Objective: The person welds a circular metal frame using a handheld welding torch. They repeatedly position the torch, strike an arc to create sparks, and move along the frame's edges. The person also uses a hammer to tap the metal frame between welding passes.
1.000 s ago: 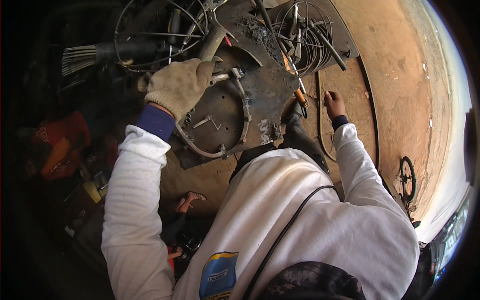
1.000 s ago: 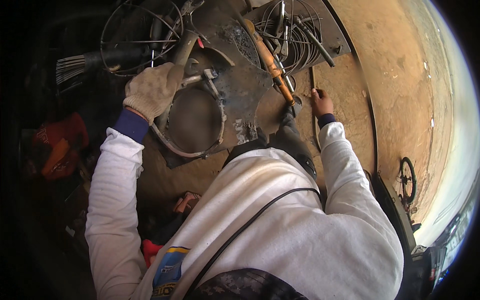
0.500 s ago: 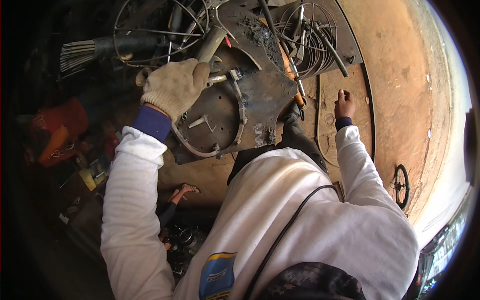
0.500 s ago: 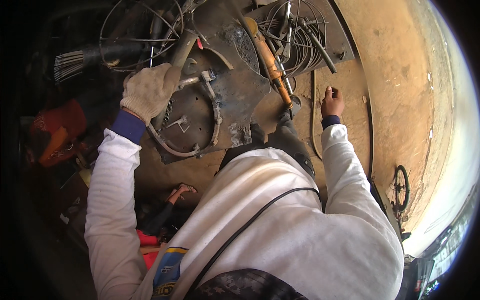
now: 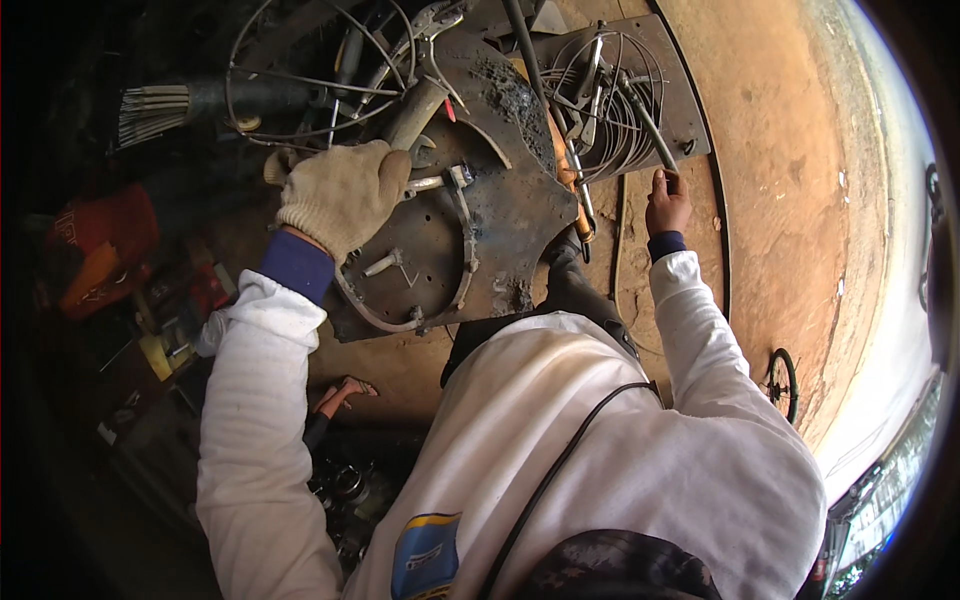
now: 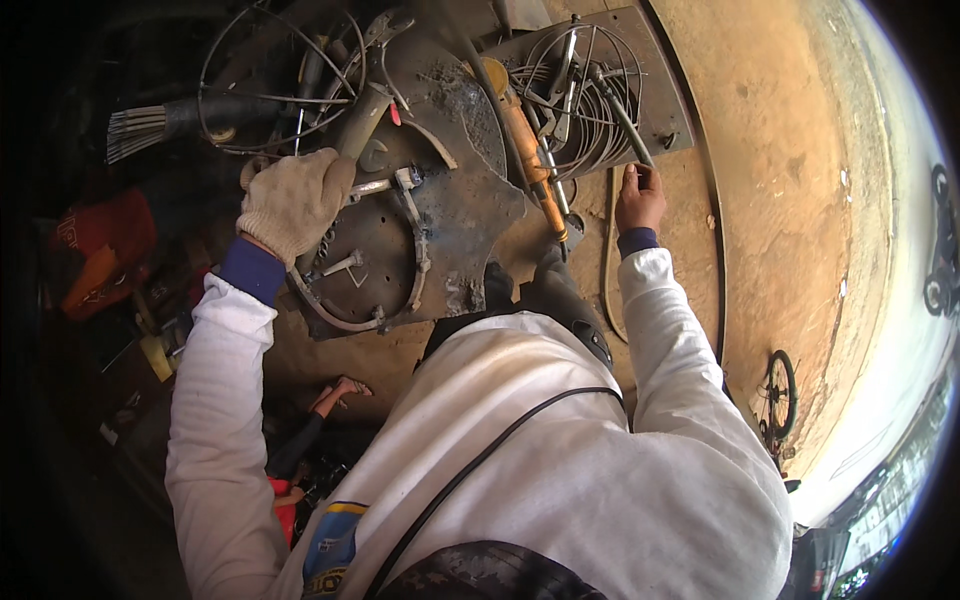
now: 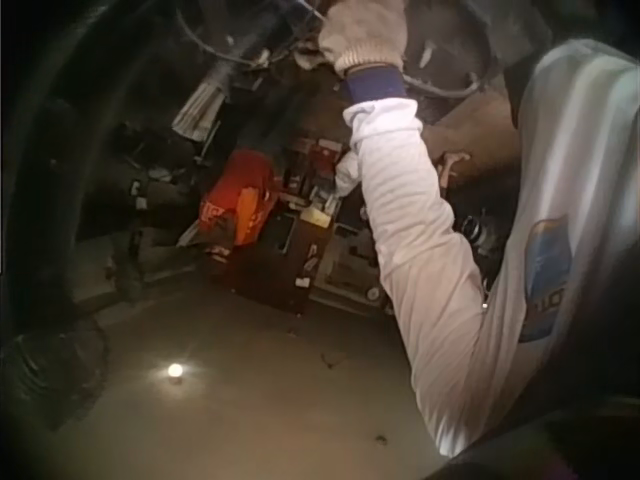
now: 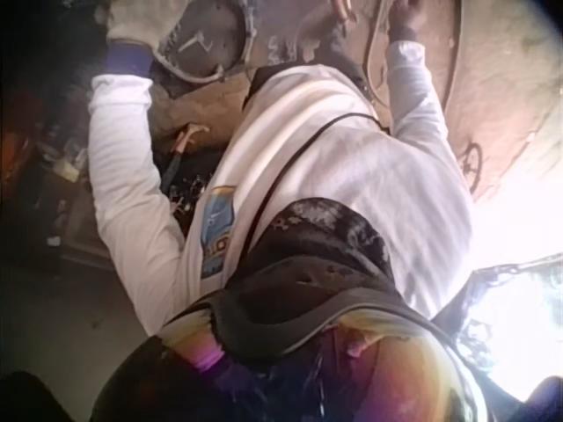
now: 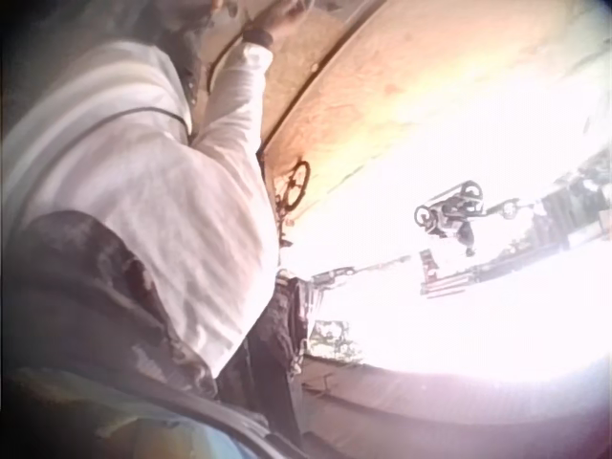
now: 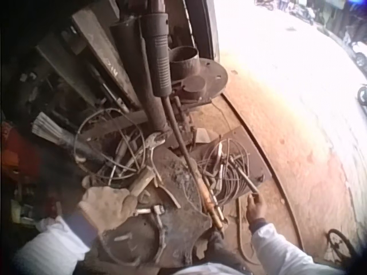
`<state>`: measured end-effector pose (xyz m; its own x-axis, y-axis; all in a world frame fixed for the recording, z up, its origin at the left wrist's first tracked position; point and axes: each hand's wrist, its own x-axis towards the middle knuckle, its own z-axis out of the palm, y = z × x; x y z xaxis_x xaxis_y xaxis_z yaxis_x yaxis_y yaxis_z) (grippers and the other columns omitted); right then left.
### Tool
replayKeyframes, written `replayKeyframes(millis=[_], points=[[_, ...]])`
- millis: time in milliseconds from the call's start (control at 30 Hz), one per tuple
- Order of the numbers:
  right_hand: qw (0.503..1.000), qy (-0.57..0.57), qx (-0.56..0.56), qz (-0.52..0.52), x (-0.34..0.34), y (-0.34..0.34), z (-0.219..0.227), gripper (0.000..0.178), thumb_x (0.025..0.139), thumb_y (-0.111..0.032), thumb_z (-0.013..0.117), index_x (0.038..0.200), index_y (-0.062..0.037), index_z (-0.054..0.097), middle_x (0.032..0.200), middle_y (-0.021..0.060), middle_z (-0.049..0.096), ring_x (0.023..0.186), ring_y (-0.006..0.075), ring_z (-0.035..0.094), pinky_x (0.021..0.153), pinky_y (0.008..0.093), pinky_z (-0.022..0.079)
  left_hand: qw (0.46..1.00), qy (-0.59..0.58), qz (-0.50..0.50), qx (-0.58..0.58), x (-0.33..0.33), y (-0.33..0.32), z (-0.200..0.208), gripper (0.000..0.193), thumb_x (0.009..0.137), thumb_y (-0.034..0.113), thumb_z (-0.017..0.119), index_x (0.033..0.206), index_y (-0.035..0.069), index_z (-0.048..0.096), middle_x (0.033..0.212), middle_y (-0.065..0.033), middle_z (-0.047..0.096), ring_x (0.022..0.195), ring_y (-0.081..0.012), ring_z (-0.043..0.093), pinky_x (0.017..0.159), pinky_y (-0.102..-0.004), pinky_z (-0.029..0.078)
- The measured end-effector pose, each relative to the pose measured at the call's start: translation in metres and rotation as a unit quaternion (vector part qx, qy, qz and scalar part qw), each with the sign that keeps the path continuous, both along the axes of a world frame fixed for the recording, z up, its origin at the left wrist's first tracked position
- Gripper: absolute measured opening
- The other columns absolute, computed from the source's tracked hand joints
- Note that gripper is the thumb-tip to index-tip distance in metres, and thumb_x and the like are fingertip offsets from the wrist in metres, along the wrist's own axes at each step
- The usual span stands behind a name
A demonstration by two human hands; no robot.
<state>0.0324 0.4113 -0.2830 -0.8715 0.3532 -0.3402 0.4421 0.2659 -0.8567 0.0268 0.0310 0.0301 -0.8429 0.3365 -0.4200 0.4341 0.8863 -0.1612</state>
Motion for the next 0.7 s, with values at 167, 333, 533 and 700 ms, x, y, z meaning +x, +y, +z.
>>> replayKeyframes(millis=[167, 333, 533, 700], points=[[0.999, 0.007, -0.005, 0.050, -0.012, -0.010, -0.005, 0.025, 0.092, -0.023, 0.062, 0.099, 0.0012, 0.062, 0.083, 0.0101, 0.068, 0.078, 0.0141, 0.062, 0.073, 0.0277, 0.049, 1.000, 0.000, 0.025, 0.006, -0.001, 0.002, -0.001, 0.012, 0.088, 0.019, 0.052, 0.086, 0.009, 0.057, 0.077, -0.0071, 0.059, 0.065, -0.0270, 0.066, 0.052, -0.0379, 0.054], [0.998, -0.007, -0.026, 0.060, -0.011, -0.020, -0.002, 0.025, 0.091, -0.022, 0.062, 0.098, 0.0020, 0.062, 0.084, 0.0100, 0.068, 0.078, 0.0144, 0.062, 0.073, 0.0274, 0.048, 0.998, -0.020, 0.048, 0.020, -0.002, 0.001, 0.001, 0.012, 0.089, 0.019, 0.051, 0.087, 0.009, 0.058, 0.076, -0.0066, 0.059, 0.065, -0.0275, 0.066, 0.052, -0.0376, 0.054], [0.994, 0.046, -0.049, 0.081, -0.023, -0.025, 0.001, 0.027, 0.094, -0.026, 0.060, 0.099, 0.0004, 0.061, 0.080, 0.0025, 0.063, 0.065, 0.0088, 0.054, 0.060, 0.0236, 0.045, 0.997, -0.029, 0.073, 0.019, -0.001, 0.000, -0.004, 0.011, 0.088, 0.018, 0.053, 0.088, 0.008, 0.058, 0.077, -0.0064, 0.060, 0.066, -0.0257, 0.066, 0.053, -0.0364, 0.055], [0.985, 0.110, -0.123, 0.053, -0.075, -0.054, 0.075, 0.030, 0.094, -0.027, 0.060, 0.098, 0.0026, 0.061, 0.082, 0.0054, 0.064, 0.071, 0.0112, 0.056, 0.067, 0.0245, 0.046, 1.000, -0.006, -0.003, -0.024, 0.001, -0.002, -0.005, 0.013, 0.087, 0.019, 0.056, 0.093, 0.007, 0.057, 0.083, -0.0066, 0.061, 0.070, -0.0247, 0.068, 0.054, -0.0353, 0.057]])
